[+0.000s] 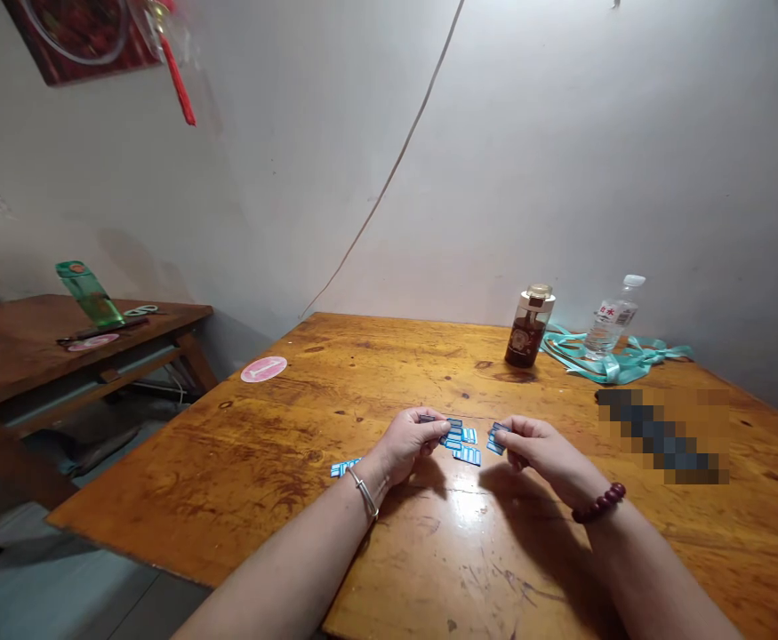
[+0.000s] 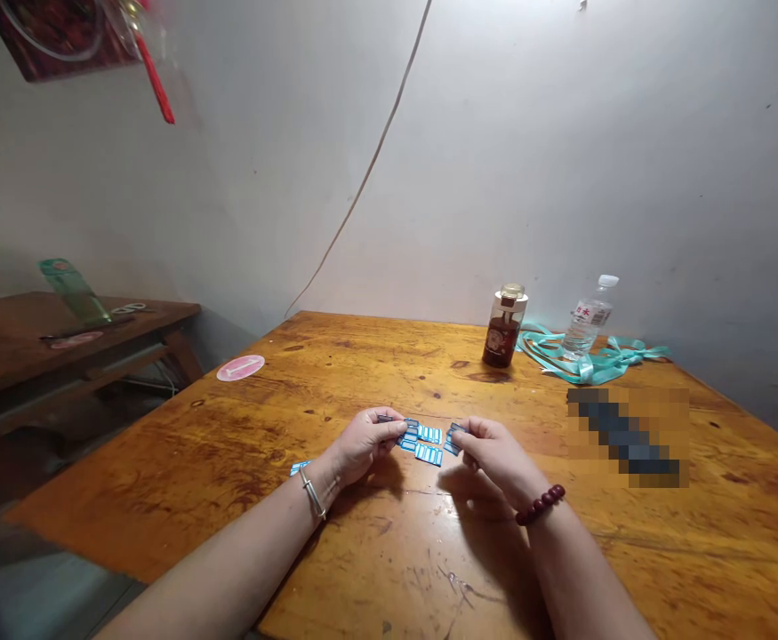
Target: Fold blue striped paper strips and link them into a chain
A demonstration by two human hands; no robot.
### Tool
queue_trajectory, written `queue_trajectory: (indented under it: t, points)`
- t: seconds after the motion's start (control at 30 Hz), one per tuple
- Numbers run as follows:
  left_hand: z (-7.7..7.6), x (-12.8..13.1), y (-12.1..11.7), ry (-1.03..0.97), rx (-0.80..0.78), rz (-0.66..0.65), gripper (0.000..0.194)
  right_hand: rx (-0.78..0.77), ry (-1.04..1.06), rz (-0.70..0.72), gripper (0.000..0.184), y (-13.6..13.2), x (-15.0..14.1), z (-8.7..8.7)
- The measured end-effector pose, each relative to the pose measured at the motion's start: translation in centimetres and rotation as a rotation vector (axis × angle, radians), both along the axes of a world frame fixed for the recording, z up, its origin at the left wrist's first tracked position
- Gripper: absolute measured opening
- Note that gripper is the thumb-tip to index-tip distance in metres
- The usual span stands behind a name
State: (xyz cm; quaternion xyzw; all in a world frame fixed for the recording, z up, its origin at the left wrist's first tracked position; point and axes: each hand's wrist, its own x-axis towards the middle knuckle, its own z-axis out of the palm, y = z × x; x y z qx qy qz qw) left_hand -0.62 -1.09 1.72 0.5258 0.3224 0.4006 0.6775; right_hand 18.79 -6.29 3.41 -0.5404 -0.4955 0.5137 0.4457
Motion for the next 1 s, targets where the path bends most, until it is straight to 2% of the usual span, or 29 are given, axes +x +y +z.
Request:
queue_trajectory:
  t: [0.07, 0.2, 0.3, 0.4, 0.57, 0.8, 0.87, 1.0]
  points:
    - [-0.1, 0.0, 0.1, 0.028, 0.005, 0.004, 0.027, -0.009, -0.154, -0.038, 0.011, 0.2, 1.0, -0.4]
    - [-0.3, -0.1, 0.3, 0.068, 0.015, -0.004, 0.029, -0.086, -0.301, -0.089, 0.021, 0.8, 2.4, -2.1]
    - [-0.3, -0.1, 0.3, 0.066, 0.016, -0.02, 0.029, -0.045, -0.434, -0.116, 0.009, 1.5, 3.0, -3.2]
    - [-0.3, -0.1, 0.3, 0.063, 0.018, -0.019, 0.029, -0.004, -0.483, -0.126, 0.003, 1.9, 3.5, -3.7]
    - [-0.4, 0.0, 0.3, 0.073, 0.022, -0.023, 0.029, -0.007, -0.448, -0.134, 0.004, 1.8, 3.7, -3.2]
    - [0.0, 0.0, 0.1, 0.063, 0.007, -0.018, 0.029, -0.125, -0.171, -0.139, 0.015, 1.1, 3.8, -2.2]
    - [0.1, 0.0, 0.1, 0.077, 0.003, -0.011, 0.029, -0.118, -0.208, -0.154, 0.014, 1.2, 3.7, -2.3]
    - [0.1, 0.0, 0.1, 0.092, 0.004, -0.01, 0.029, -0.037, -0.484, -0.228, 0.012, 1.6, 3.7, -2.5]
